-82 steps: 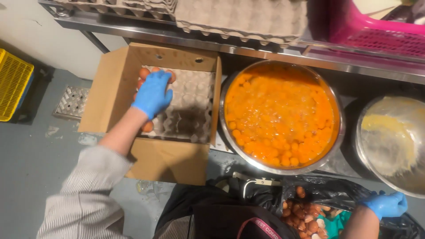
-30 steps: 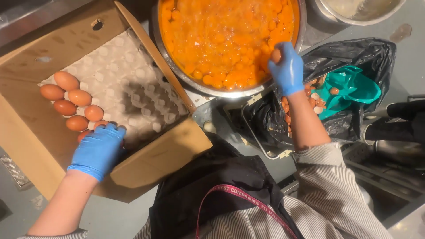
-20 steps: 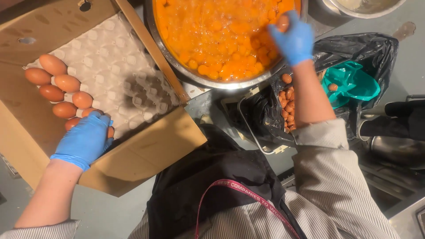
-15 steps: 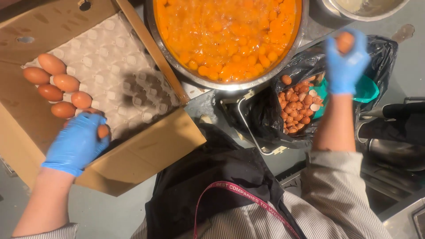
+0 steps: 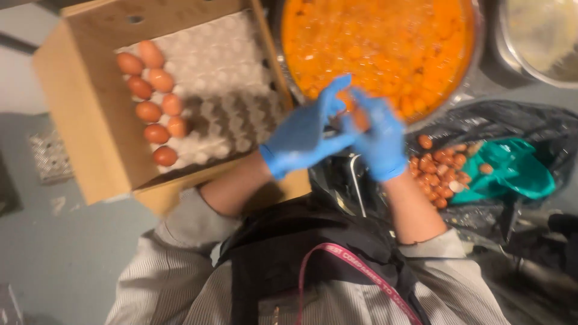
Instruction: Cracking a large quantity of eggs into a bowl for food preparation.
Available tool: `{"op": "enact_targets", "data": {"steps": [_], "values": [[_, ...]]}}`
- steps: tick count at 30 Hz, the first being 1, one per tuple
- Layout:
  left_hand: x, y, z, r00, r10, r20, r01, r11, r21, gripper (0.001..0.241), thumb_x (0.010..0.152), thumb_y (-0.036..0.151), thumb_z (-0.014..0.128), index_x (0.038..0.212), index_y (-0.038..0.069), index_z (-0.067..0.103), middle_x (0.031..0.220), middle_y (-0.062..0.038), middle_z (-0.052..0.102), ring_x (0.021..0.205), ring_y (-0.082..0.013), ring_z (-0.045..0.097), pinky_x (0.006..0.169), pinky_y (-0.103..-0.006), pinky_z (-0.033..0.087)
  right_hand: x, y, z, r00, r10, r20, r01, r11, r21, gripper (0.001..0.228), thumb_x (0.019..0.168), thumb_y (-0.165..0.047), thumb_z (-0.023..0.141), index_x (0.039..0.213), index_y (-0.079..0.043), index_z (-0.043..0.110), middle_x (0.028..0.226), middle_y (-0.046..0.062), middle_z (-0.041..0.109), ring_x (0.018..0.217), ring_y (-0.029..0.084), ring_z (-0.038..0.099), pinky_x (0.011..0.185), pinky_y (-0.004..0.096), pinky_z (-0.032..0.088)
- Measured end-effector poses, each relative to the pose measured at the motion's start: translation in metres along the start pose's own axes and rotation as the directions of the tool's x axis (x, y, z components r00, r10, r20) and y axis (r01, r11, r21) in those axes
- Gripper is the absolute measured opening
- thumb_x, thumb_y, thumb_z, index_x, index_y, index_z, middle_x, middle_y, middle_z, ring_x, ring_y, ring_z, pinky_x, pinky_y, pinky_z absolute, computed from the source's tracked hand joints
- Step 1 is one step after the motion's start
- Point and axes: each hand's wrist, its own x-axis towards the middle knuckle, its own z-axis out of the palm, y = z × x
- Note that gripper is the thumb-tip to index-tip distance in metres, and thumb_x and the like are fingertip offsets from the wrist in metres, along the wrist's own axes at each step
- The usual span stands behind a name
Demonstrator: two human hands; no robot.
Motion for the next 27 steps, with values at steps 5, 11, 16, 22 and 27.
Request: {"op": "enact_targets", "data": {"steps": [5, 11, 16, 22, 27], "values": [[-0.004, -0.083, -0.122, 0.924, 0.326, -0.203, -0.115, 0.739, 0.664, 0.045, 0.102, 0.031, 0.077, 0.137, 0.009, 0.06, 0.135, -0.015, 0.066, 0.124, -0.0346, 0.062, 0.11, -0.042, 0.051, -0.028, 0.107, -0.03, 0.907, 0.395, -0.142, -0.402, 0.718, -0.568, 0.032, 0.1, -0.023, 0.082, 0.125, -0.005, 0.073, 0.102, 0.016, 0.073, 0.086, 0.033, 0.071, 0.081, 0.043, 0.056], [-0.006, -0.182, -0.24, 0.847, -0.257, -0.466, 0.525, 0.261, 0.81, 0.057, 0.093, 0.033, 0.068, 0.134, -0.004, 0.054, 0.117, -0.026, 0.065, 0.107, -0.0431, 0.062, 0.086, -0.0521, 0.051, -0.027, 0.123, -0.052, 0.949, 0.286, -0.134, -0.314, 0.803, -0.507, 0.039, 0.091, -0.024, 0.083, 0.125, -0.007, 0.072, 0.102, 0.017, 0.073, 0.087, 0.034, 0.071, 0.083, 0.044, 0.057], [-0.013, -0.218, -0.247, 0.863, -0.182, -0.472, 0.501, 0.188, 0.844, 0.06, 0.09, 0.016, 0.064, 0.144, -0.005, 0.05, 0.11, -0.026, 0.069, 0.097, -0.0423, 0.068, 0.081, -0.0521, 0.053, 0.009, 0.145, -0.057, 0.902, 0.373, -0.216, -0.429, 0.733, -0.529, 0.034, 0.092, -0.03, 0.084, 0.113, -0.006, 0.071, 0.098, 0.021, 0.073, 0.091, 0.042, 0.07, 0.079, 0.049, 0.056], [-0.018, -0.225, -0.252, 0.93, -0.052, -0.364, 0.367, 0.113, 0.923, 0.031, 0.088, 0.02, 0.07, 0.111, -0.001, 0.069, 0.108, -0.025, 0.067, 0.097, -0.0416, 0.066, 0.08, -0.0492, 0.054, 0.028, 0.166, -0.073, 0.931, 0.321, -0.175, -0.361, 0.73, -0.58, 0.044, 0.094, -0.036, 0.086, 0.118, -0.003, 0.071, 0.095, 0.026, 0.072, 0.088, 0.046, 0.069, 0.078, 0.051, 0.056], [-0.04, -0.111, -0.235, 0.895, 0.236, -0.378, 0.16, 0.622, 0.767, 0.033, 0.08, 0.004, 0.076, 0.11, -0.005, 0.07, 0.12, -0.026, 0.058, 0.1, -0.0356, 0.061, 0.087, -0.0418, 0.054, -0.021, 0.132, -0.154, 0.847, 0.373, -0.379, -0.513, 0.76, -0.398, 0.045, 0.094, -0.035, 0.076, 0.124, -0.002, 0.071, 0.106, 0.019, 0.076, 0.096, 0.034, 0.077, 0.089, 0.045, 0.061]]}}
